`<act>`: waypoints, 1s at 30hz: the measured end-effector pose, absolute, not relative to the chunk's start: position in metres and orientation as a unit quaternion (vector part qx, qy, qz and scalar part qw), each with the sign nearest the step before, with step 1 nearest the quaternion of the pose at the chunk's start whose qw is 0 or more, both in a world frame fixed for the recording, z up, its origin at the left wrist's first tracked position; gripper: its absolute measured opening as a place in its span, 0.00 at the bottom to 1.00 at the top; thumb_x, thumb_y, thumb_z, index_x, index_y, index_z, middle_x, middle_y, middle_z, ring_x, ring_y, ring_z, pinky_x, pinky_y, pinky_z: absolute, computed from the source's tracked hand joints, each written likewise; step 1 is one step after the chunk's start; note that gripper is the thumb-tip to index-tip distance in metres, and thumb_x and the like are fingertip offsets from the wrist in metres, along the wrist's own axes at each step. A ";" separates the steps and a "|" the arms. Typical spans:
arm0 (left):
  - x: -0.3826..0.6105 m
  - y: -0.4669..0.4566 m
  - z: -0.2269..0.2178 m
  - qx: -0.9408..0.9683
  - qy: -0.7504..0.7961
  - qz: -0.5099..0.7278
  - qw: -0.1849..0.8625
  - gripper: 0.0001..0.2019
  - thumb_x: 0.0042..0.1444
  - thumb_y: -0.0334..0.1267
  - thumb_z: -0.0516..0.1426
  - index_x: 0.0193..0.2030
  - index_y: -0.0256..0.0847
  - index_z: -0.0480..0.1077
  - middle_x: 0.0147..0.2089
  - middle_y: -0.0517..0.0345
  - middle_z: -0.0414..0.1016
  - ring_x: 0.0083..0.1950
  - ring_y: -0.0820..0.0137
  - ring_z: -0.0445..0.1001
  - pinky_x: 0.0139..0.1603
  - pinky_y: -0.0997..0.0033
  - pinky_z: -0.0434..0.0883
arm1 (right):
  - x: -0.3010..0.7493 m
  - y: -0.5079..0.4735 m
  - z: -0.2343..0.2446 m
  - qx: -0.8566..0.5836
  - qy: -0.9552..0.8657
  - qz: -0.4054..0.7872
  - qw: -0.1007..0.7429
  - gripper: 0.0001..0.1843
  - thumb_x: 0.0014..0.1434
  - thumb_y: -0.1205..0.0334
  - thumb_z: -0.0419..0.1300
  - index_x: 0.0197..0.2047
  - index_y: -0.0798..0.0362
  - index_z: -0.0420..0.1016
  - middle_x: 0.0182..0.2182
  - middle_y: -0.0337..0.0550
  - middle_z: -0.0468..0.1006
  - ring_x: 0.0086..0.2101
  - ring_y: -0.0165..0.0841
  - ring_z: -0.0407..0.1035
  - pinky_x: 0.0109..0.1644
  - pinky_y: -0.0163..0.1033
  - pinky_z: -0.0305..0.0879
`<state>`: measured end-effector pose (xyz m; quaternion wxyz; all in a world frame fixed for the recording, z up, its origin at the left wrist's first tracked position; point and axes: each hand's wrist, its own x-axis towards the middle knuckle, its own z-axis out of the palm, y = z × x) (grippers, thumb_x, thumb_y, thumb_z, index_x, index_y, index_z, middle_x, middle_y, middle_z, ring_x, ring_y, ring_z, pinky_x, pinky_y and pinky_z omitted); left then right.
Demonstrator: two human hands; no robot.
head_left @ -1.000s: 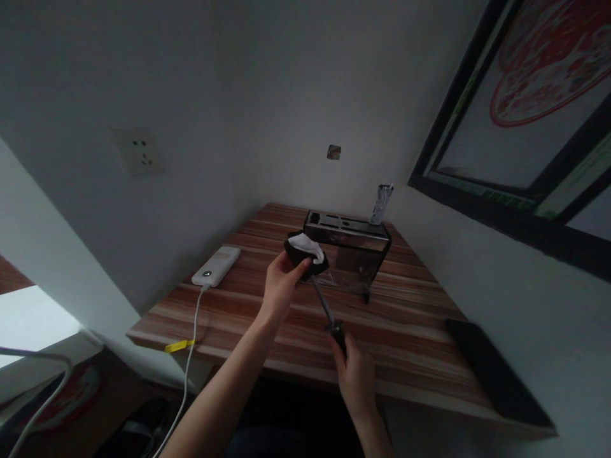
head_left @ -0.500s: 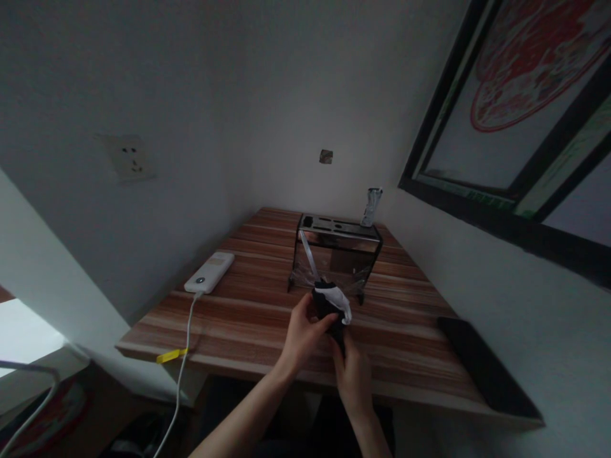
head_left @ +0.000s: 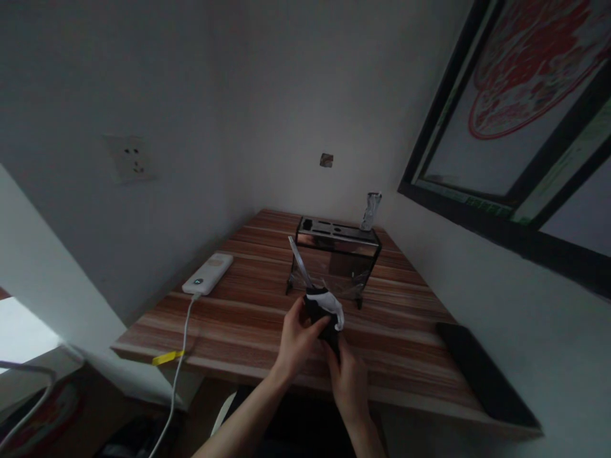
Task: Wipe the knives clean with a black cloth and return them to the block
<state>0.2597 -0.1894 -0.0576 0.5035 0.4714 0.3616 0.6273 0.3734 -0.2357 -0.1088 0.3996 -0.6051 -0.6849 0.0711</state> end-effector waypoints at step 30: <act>0.182 -0.120 0.017 0.427 0.309 0.769 0.363 0.19 0.44 0.42 0.64 0.43 0.37 0.73 0.43 0.51 0.78 0.47 0.64 0.75 0.50 0.67 0.68 | 0.370 -0.233 -0.106 -0.606 -0.709 0.008 0.361 0.30 0.65 0.44 0.38 0.41 0.54 0.75 0.29 0.50 0.80 0.29 0.38 0.76 0.31 0.34 0.65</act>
